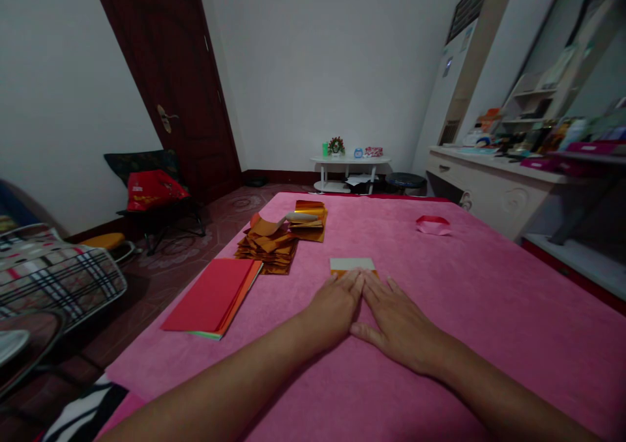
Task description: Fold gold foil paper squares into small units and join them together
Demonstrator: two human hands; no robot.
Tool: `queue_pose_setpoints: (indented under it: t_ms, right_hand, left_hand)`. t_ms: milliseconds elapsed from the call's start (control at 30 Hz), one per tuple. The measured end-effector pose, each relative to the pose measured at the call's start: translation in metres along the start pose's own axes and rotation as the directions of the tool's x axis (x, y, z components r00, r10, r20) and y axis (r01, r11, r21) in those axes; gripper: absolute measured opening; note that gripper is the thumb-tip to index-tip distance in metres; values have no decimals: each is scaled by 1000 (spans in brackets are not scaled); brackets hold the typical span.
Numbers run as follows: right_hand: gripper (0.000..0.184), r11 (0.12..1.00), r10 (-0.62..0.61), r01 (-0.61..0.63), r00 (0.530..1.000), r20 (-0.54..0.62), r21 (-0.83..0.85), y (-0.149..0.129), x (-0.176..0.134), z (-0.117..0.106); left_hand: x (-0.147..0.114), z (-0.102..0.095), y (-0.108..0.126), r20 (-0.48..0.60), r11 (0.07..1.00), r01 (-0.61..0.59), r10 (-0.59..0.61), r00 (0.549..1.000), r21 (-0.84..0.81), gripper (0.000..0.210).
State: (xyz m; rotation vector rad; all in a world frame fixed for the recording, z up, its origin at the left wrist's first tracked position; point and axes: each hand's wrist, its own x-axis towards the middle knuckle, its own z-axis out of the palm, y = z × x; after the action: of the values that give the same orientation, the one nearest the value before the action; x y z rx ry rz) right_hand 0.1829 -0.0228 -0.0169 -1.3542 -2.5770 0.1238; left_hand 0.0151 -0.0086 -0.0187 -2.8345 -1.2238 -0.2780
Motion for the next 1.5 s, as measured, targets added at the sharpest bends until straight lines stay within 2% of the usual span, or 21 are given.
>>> queue_pose_setpoints:
  t_ms: [133, 233, 300, 400, 500, 567, 633, 700, 767, 867, 967, 1033, 1100, 1200, 1300, 1400, 1467, 1500]
  right_hand:
    - [85, 1000, 27, -26, 998, 49, -15, 1, 0, 2]
    - [84, 999, 40, -38, 997, 63, -31, 2, -1, 3]
    - [84, 999, 46, -44, 997, 68, -32, 1, 0, 2]
    - [87, 999, 49, -47, 996, 75, -26, -1, 3, -2]
    - [79, 999, 37, -37, 999, 17, -26, -3, 9, -4]
    - [66, 999, 44, -46, 997, -67, -24, -1, 14, -1]
    - [52, 998, 64, -64, 988, -142, 8, 3, 17, 6]
    - [43, 994, 88, -75, 978, -187, 75, 10, 20, 13]
    - [44, 984, 136, -102, 960, -243, 148, 18, 22, 20]
    - [59, 951, 262, -174, 893, -366, 256, 27, 25, 24]
    - [74, 884, 404, -240, 823, -399, 400, 36, 30, 25]
    - [80, 828, 466, -245, 801, -376, 504, 42, 33, 26]
    - [82, 768, 487, -203, 801, -347, 608, 47, 35, 27]
    - [77, 663, 509, -148, 808, -297, 734, 50, 35, 25]
    - [66, 610, 533, -152, 805, -260, 778, 47, 33, 16]
    - [48, 588, 516, -109, 814, -268, 801, 42, 29, 5]
    - [40, 576, 529, -75, 793, -301, 814, 39, 27, 1]
    - [39, 575, 544, -68, 776, -319, 815, 38, 26, 0]
  left_hand:
    - [-1, 0, 5, 90, 989, 96, -106, 990, 110, 58]
    - [-2, -10, 13, 189, 953, 162, -214, 958, 256, 45]
    - [-1, -18, 15, 212, 936, 217, -280, 936, 277, 34]
    - [5, -32, 3, 158, 913, 351, -385, 909, 208, 29]
    - [15, -39, -23, 45, 836, 533, -542, 839, 128, 35]
    - [21, -37, -39, 4, 798, 602, -603, 798, 31, 39]
    - [25, -31, -51, 25, 761, 644, -644, 764, -78, 45]
    - [26, -22, -58, 13, 744, 650, -657, 754, -155, 45]
    - [27, -12, -60, -20, 752, 621, -640, 768, -220, 43]
    - [26, 2, -61, -52, 760, 534, -591, 805, -371, 37]
    - [27, 14, -63, -79, 694, 414, -559, 825, -589, 30]
    - [28, 20, -64, -81, 586, 310, -545, 835, -749, 24]
    - [30, 22, -62, -81, 435, 182, -520, 851, -882, 21]
    - [35, 18, -58, -104, 237, 18, -490, 866, -971, 22]
    - [38, 11, -52, -140, 131, -82, -534, 834, -988, 25]
    - [38, 4, -48, -181, 94, -158, -646, 742, -983, 34]
    - [36, 1, -43, -168, 69, -170, -716, 677, -983, 45]
    - [35, 0, -40, -136, 37, -159, -728, 672, -987, 49]
